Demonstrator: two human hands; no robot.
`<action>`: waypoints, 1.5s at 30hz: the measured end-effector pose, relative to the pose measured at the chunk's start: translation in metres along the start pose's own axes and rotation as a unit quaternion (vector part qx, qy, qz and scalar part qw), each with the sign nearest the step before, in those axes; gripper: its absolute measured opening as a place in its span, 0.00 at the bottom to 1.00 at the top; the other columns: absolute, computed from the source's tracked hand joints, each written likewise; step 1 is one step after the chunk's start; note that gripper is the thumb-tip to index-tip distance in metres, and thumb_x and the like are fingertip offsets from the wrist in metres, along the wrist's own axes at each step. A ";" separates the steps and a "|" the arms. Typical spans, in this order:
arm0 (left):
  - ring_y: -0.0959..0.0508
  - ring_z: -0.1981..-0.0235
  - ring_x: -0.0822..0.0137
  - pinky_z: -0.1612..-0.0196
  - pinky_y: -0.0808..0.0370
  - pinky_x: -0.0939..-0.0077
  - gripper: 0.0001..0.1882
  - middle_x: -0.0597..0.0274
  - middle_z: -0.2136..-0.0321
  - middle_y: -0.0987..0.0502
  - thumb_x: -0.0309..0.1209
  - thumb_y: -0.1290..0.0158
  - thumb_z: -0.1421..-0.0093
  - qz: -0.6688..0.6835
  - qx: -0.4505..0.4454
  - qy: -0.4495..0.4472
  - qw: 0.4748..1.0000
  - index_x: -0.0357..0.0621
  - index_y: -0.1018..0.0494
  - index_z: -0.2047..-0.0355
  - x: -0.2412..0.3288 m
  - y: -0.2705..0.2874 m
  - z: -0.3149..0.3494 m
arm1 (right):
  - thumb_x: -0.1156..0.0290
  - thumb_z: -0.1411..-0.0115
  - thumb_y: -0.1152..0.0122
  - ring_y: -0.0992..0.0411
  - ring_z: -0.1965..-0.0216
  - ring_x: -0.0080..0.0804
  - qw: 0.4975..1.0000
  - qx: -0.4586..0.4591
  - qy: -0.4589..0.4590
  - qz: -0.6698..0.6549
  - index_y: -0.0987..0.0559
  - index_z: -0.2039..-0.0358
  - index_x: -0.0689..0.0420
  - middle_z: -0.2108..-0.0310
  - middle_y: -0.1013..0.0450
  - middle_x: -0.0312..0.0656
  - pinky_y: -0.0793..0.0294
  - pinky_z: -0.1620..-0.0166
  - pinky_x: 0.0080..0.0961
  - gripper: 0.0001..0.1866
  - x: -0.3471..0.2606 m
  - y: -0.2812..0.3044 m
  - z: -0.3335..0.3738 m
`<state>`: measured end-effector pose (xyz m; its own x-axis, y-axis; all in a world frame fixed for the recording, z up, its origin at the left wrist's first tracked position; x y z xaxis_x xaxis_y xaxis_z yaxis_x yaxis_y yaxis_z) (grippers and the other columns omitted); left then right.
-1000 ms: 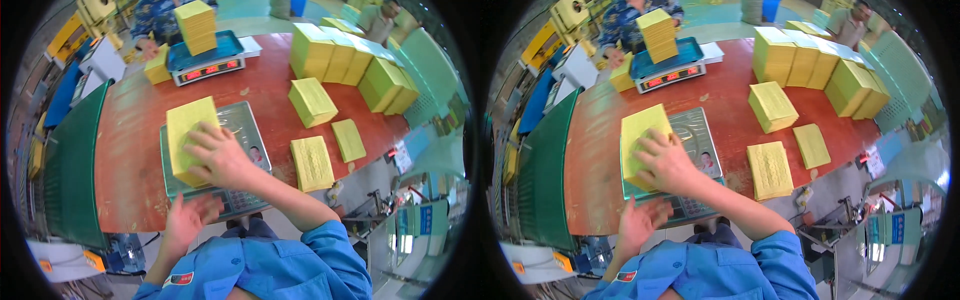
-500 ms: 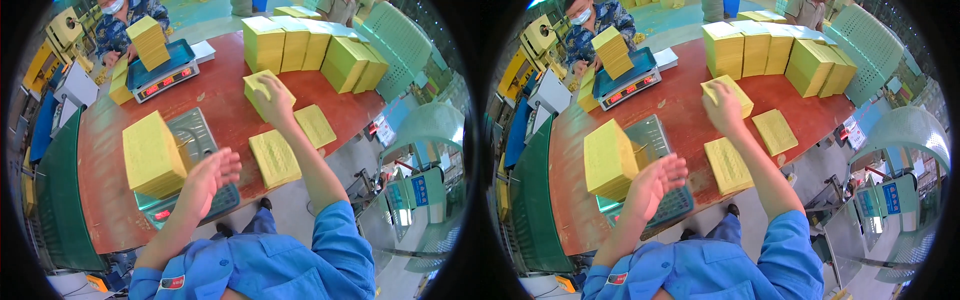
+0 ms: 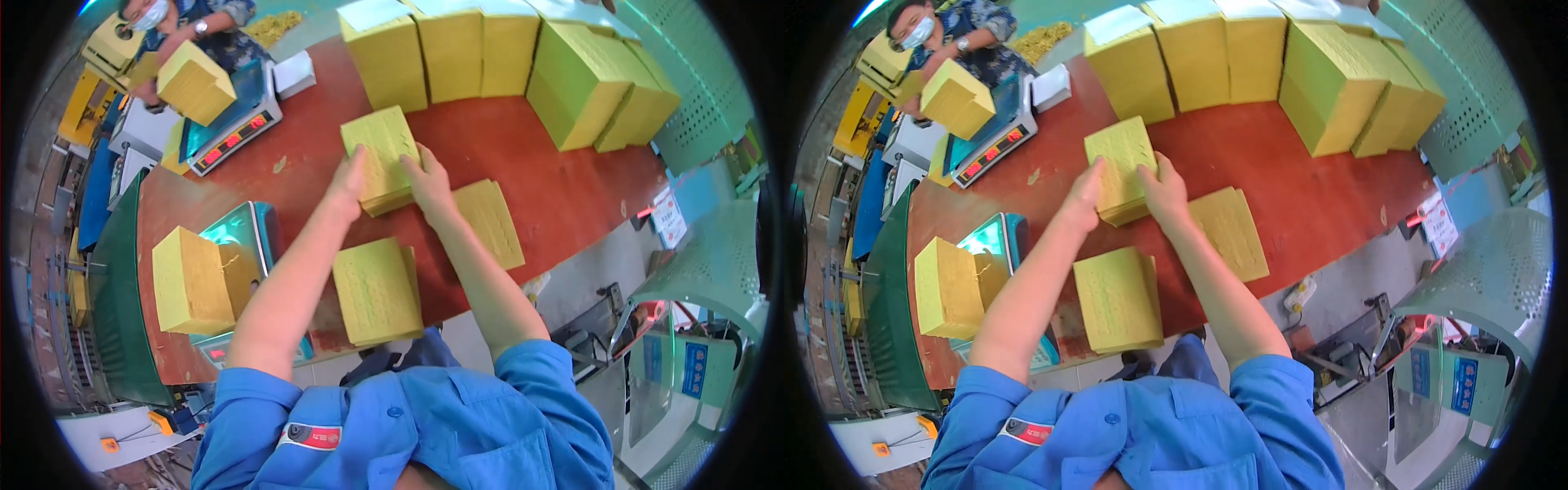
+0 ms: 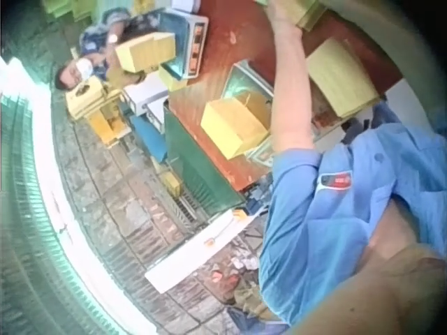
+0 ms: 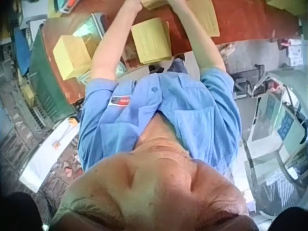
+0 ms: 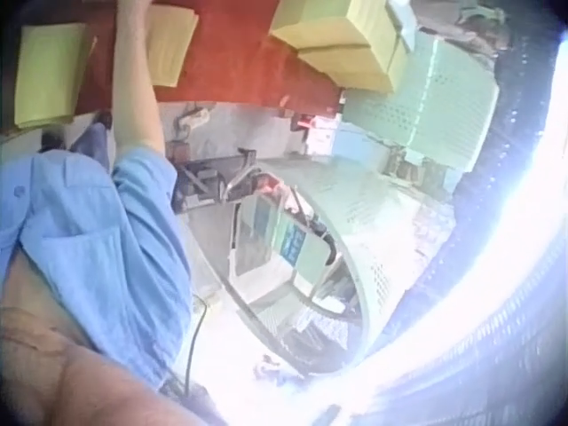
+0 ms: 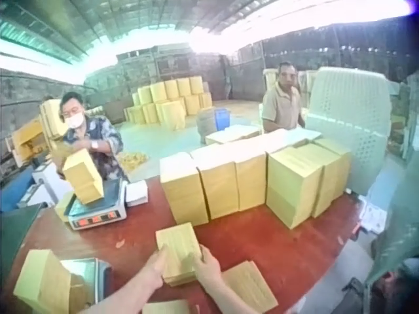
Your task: The recorder weighs stacks of yellow materials on electronic scales and organizes them on tables and conveyor belts.
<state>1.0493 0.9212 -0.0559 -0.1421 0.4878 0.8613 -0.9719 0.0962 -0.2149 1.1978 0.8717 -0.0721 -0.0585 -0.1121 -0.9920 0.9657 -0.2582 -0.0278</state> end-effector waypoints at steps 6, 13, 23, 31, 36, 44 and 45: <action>0.21 0.55 0.63 0.52 0.24 0.66 0.19 0.54 0.54 0.22 0.37 0.53 0.33 -0.032 -0.093 0.037 0.994 0.35 0.30 0.49 0.009 -0.019 0.003 | 0.60 0.36 0.47 0.38 0.38 0.48 0.986 0.074 0.130 -0.067 0.42 0.38 0.71 0.39 0.39 0.59 0.42 0.36 0.34 0.34 0.007 0.024 0.030; 0.20 0.59 0.63 0.55 0.22 0.66 0.22 0.53 0.58 0.22 0.36 0.43 0.39 -0.045 -0.098 0.039 0.993 0.33 0.32 0.52 -0.014 -0.082 0.002 | 0.63 0.33 0.50 0.35 0.41 0.39 0.985 0.071 0.160 -0.007 0.34 0.41 0.70 0.43 0.33 0.53 0.38 0.39 0.31 0.26 -0.005 0.127 0.018; 0.19 0.71 0.52 0.64 0.22 0.62 0.27 0.42 0.74 0.21 0.46 0.44 0.50 -0.305 -0.022 -0.079 0.949 0.25 0.23 0.69 -0.052 -0.136 0.062 | 0.58 0.31 0.54 0.29 0.47 0.34 0.988 0.044 -0.022 -0.145 0.35 0.40 0.61 0.44 0.32 0.45 0.28 0.45 0.31 0.25 0.006 0.189 0.089; 0.29 0.52 0.42 0.48 0.30 0.55 0.32 0.35 0.55 0.28 0.44 0.43 0.50 -0.328 -0.017 -0.132 0.935 0.25 0.31 0.55 -0.103 -0.122 0.160 | 0.60 0.34 0.48 0.37 0.41 0.37 0.991 0.119 -0.062 -0.019 0.42 0.36 0.68 0.39 0.39 0.51 0.37 0.40 0.32 0.33 -0.019 0.159 0.235; 0.31 0.48 0.44 0.46 0.31 0.55 0.33 0.37 0.53 0.29 0.44 0.44 0.49 -0.319 -0.033 -0.120 0.939 0.26 0.32 0.51 -0.108 -0.121 0.187 | 0.52 0.35 0.46 0.36 0.41 0.38 0.975 0.114 -0.167 -0.091 0.39 0.37 0.66 0.39 0.39 0.48 0.38 0.40 0.32 0.35 0.004 0.183 0.262; 0.21 0.62 0.53 0.58 0.24 0.64 0.26 0.44 0.60 0.22 0.42 0.39 0.48 -0.276 -0.156 -0.093 0.944 0.32 0.27 0.57 -0.110 -0.118 0.186 | 0.54 0.38 0.44 0.25 0.52 0.41 0.922 0.137 -0.258 -0.253 0.33 0.43 0.61 0.52 0.26 0.47 0.23 0.51 0.38 0.29 0.024 0.186 0.268; 0.21 0.59 0.61 0.56 0.25 0.64 0.25 0.52 0.58 0.22 0.39 0.42 0.43 -0.133 -0.171 -0.129 0.968 0.32 0.30 0.52 -0.103 -0.116 0.197 | 0.53 0.37 0.45 0.26 0.50 0.39 0.934 0.105 -0.227 -0.254 0.33 0.43 0.62 0.49 0.28 0.47 0.25 0.48 0.37 0.30 0.029 0.185 0.266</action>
<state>1.1394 0.6894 -0.0291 0.0189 0.1777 0.9839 -0.8680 0.4914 -0.0721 1.3070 0.5653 -0.0733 -0.6437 -0.3060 -0.7015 0.7152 -0.5668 -0.4090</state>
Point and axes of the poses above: each hand's wrist, its own z-axis away from the middle knuckle, its own y-axis out of the back of the hand, x = y × z, the point moved 4 cm from there along -z, towards the middle knuckle
